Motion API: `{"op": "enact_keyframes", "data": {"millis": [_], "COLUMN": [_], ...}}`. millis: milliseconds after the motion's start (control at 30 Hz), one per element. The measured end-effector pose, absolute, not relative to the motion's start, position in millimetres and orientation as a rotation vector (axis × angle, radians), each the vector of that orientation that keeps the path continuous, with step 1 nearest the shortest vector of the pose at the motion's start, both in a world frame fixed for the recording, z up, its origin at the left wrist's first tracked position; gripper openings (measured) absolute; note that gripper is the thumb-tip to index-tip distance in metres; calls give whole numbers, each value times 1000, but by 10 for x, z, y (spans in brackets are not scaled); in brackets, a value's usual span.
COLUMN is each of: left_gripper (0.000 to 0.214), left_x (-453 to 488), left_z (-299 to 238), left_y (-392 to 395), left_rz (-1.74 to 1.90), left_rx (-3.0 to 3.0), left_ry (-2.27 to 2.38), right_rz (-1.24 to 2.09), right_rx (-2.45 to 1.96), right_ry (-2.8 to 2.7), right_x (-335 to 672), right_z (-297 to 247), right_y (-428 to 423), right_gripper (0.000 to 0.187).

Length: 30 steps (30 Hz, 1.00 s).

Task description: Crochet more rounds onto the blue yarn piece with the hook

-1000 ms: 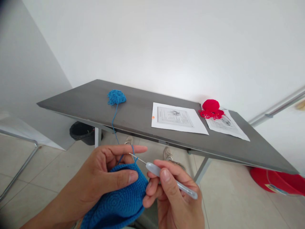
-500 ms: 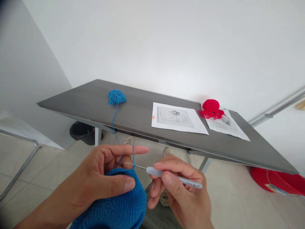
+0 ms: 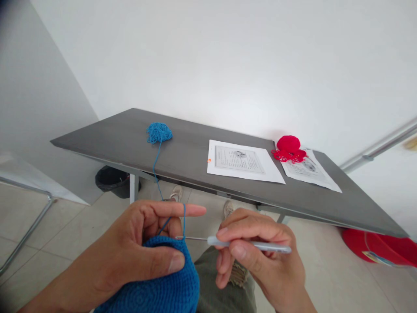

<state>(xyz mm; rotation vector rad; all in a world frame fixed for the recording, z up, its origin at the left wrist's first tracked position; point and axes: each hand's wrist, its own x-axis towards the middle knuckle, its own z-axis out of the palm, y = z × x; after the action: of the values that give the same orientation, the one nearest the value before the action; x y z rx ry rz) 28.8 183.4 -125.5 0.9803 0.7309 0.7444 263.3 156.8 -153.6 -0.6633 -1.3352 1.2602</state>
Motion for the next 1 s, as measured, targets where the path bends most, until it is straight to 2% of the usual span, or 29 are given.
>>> {"op": "enact_keyframes", "data": {"millis": [667,1000], "left_gripper": [54,53], "left_x": [280,324], "left_z": [-1258,-1224], "left_y": [1817,1780], "left_rz": [707,734], "left_rx": [1043,1186], "left_ry": [744,909], "right_rz": [1161,946], "right_rx": [-707,-696], "right_ry": [-1597,-1704], "right_x": [2824,2778], "right_z": [-1397,-1316], "right_y": [1576,1555], "right_gripper": [18,17]}}
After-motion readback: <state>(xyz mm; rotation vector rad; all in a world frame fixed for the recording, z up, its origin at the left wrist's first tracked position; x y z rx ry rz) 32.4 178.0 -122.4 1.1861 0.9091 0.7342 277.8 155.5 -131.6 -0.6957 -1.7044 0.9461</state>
